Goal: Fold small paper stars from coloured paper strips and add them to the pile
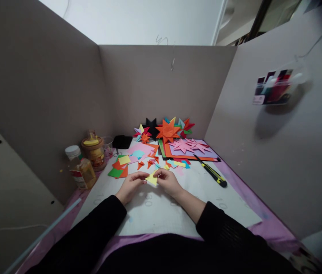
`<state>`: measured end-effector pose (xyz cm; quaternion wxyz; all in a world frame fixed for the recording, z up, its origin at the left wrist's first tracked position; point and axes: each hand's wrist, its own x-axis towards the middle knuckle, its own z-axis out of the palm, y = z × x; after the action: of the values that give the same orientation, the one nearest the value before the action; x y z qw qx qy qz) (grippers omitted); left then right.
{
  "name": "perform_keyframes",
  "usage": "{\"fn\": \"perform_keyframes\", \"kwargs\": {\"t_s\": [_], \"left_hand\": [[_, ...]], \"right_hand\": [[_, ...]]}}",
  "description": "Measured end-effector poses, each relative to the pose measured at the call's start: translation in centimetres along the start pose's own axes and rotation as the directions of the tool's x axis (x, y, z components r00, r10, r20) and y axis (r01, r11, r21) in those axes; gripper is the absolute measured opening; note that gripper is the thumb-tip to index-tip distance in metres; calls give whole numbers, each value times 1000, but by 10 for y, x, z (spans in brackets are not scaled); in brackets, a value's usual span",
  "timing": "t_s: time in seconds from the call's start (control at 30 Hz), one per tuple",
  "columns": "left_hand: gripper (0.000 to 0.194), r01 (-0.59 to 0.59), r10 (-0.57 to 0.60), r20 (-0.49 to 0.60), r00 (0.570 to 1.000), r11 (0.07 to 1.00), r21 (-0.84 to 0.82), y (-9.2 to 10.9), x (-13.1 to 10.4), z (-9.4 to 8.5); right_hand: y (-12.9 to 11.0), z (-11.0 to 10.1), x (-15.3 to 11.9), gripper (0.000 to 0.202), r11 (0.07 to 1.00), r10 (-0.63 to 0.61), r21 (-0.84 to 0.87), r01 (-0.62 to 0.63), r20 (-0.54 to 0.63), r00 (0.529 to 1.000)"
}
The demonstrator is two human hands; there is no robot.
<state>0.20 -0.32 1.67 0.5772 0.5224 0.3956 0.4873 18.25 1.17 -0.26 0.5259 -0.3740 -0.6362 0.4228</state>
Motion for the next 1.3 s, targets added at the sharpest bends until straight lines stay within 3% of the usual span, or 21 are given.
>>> {"fn": "perform_keyframes", "kwargs": {"t_s": [0.17, 0.43, 0.67, 1.0, 1.3], "left_hand": [[23, -105, 97, 108, 989, 992, 65, -2, -3, 2], [17, -136, 139, -6, 990, 975, 174, -1, -3, 5], [16, -170, 171, 14, 985, 961, 218, -1, -2, 5], [11, -330, 350, 20, 937, 863, 382, -5, -2, 1], [13, -340, 380, -25, 925, 853, 396, 3, -7, 5]], "right_hand": [[-2, 1, -1, 10, 999, -33, 11, 33, 3, 999], [-7, 7, -3, 12, 996, 20, 91, -23, 34, 999], [-6, 6, -3, 10, 997, 9, 70, -11, 22, 1000], [-9, 6, -4, 9, 999, -37, 36, 37, 5, 999], [-13, 6, -6, 9, 997, -74, 1, 74, -54, 996]]}}
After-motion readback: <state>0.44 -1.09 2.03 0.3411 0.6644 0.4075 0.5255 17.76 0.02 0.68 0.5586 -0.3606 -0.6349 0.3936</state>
